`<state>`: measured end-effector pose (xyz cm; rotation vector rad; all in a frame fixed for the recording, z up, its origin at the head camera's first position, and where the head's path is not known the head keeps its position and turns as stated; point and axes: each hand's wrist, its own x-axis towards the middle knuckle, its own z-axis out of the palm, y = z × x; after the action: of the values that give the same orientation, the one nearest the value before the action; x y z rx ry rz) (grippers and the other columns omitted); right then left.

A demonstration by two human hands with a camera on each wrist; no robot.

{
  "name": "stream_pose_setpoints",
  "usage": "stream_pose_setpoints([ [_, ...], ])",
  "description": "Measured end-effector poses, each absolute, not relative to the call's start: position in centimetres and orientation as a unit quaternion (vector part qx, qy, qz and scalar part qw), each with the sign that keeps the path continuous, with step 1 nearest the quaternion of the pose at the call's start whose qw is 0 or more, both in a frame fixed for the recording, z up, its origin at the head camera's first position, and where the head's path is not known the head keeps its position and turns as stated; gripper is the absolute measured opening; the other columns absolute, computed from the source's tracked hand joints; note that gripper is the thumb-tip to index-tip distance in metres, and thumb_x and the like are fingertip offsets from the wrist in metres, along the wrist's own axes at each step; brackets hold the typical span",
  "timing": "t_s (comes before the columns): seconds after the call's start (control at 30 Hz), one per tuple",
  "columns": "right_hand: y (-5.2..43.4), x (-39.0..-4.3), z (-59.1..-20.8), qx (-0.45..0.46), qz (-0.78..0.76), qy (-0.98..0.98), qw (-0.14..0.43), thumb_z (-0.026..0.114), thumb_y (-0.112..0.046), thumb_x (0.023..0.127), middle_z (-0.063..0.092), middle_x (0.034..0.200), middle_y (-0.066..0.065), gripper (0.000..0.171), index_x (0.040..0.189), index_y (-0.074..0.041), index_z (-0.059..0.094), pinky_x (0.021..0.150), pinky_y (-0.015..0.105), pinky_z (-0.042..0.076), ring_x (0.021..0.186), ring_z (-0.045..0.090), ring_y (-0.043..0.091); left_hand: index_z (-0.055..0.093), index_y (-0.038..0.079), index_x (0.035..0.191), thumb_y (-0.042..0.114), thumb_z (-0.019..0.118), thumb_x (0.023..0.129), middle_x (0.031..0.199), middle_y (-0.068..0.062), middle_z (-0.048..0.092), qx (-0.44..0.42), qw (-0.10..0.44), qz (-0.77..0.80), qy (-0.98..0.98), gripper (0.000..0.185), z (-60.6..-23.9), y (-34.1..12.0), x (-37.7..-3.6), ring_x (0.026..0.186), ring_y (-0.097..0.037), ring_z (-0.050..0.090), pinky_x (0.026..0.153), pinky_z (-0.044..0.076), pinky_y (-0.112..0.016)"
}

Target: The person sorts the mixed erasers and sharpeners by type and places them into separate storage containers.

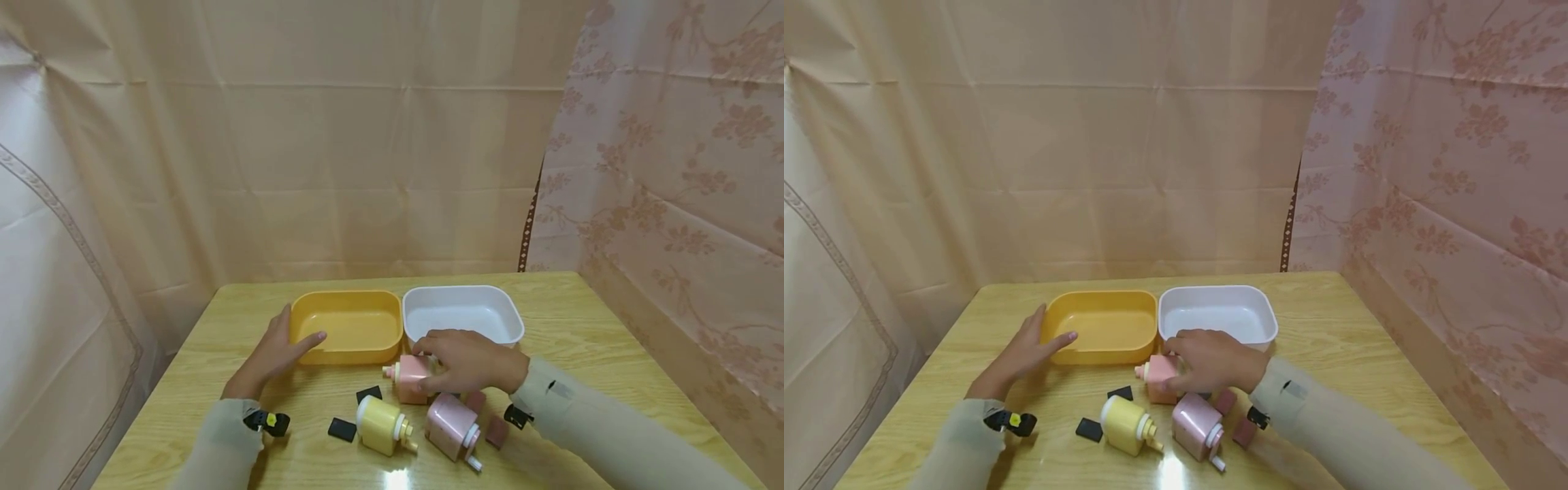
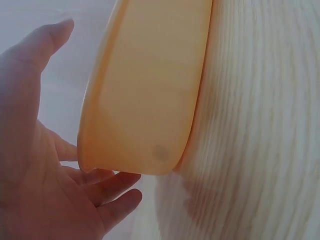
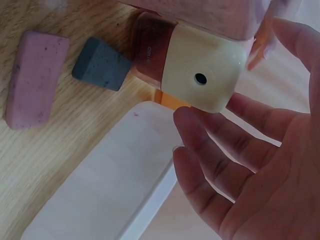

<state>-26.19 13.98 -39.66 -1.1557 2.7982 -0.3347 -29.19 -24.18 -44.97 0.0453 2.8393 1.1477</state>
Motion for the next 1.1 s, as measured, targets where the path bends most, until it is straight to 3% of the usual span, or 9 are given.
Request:
stream_pose_setpoints([
  [0.3, 13.8, -26.2, -39.9, -0.396, -0.093, 0.913, 0.035, 0.073, -0.058, 0.085, 0.064, 0.106, -0.014, 0.057, 0.129, -0.022, 0.068, 0.075, 0.028, 0.051, 0.087, 0.056, 0.005, -0.011, 0.015, 0.166, 0.078, 0.066, 0.084, 0.168, -0.028, 0.013, 0.015, 0.034, 0.387, 0.921, 0.129, -45.5, -24.5, -29.1, 0.148, -0.046, 0.032, 0.12, 0.026, -0.069],
  [0.5, 13.6, -26.1, -39.8, -0.396, -0.098, 0.912, 0.038, 0.079, -0.049, 0.079, 0.064, 0.105, -0.013, 0.057, 0.127, -0.019, 0.069, 0.073, 0.027, 0.049, 0.085, 0.055, 0.005, -0.005, 0.02, 0.167, 0.066, 0.075, 0.085, 0.164, -0.022, 0.025, 0.019, 0.033, 0.412, 0.91, 0.124, -46.4, -24.6, -29.3, 0.141, -0.04, 0.042, 0.118, 0.032, -0.065],
  [0.73, 13.4, -26.4, -40.3, -0.398, -0.115, 0.909, 0.04, 0.084, -0.041, 0.076, 0.064, 0.099, -0.012, 0.054, 0.122, -0.016, 0.071, 0.072, 0.025, 0.048, 0.082, 0.055, 0.005, 0.004, 0.023, 0.167, 0.064, 0.079, 0.082, 0.155, -0.013, 0.04, 0.03, 0.035, 0.428, 0.903, 0.12, -47.1, -24.5, -29.5, 0.135, -0.034, 0.05, 0.117, 0.036, -0.061],
  [0.97, 13.3, -26.8, -41.1, -0.401, -0.133, 0.905, 0.043, 0.084, -0.034, 0.077, 0.063, 0.09, -0.014, 0.039, 0.111, -0.018, 0.072, 0.07, 0.024, 0.047, 0.078, 0.055, 0.005, 0.007, 0.022, 0.166, 0.065, 0.079, 0.081, 0.154, -0.013, 0.042, 0.02, 0.038, 0.422, 0.906, 0.12, -47.2, -24.5, -29.5, 0.132, -0.033, 0.051, 0.116, 0.037, -0.061],
  [1.1, 13.4, -27.1, -41.2, -0.395, -0.137, 0.907, 0.043, 0.086, -0.038, 0.078, 0.063, 0.091, -0.015, 0.041, 0.111, -0.018, 0.073, 0.069, 0.024, 0.048, 0.079, 0.055, 0.005, 0.008, 0.022, 0.166, 0.065, 0.08, 0.08, 0.151, -0.013, 0.044, 0.018, 0.037, 0.424, 0.905, 0.12, -46.9, -24.3, -29.5, 0.129, -0.032, 0.053, 0.115, 0.039, -0.06],
])
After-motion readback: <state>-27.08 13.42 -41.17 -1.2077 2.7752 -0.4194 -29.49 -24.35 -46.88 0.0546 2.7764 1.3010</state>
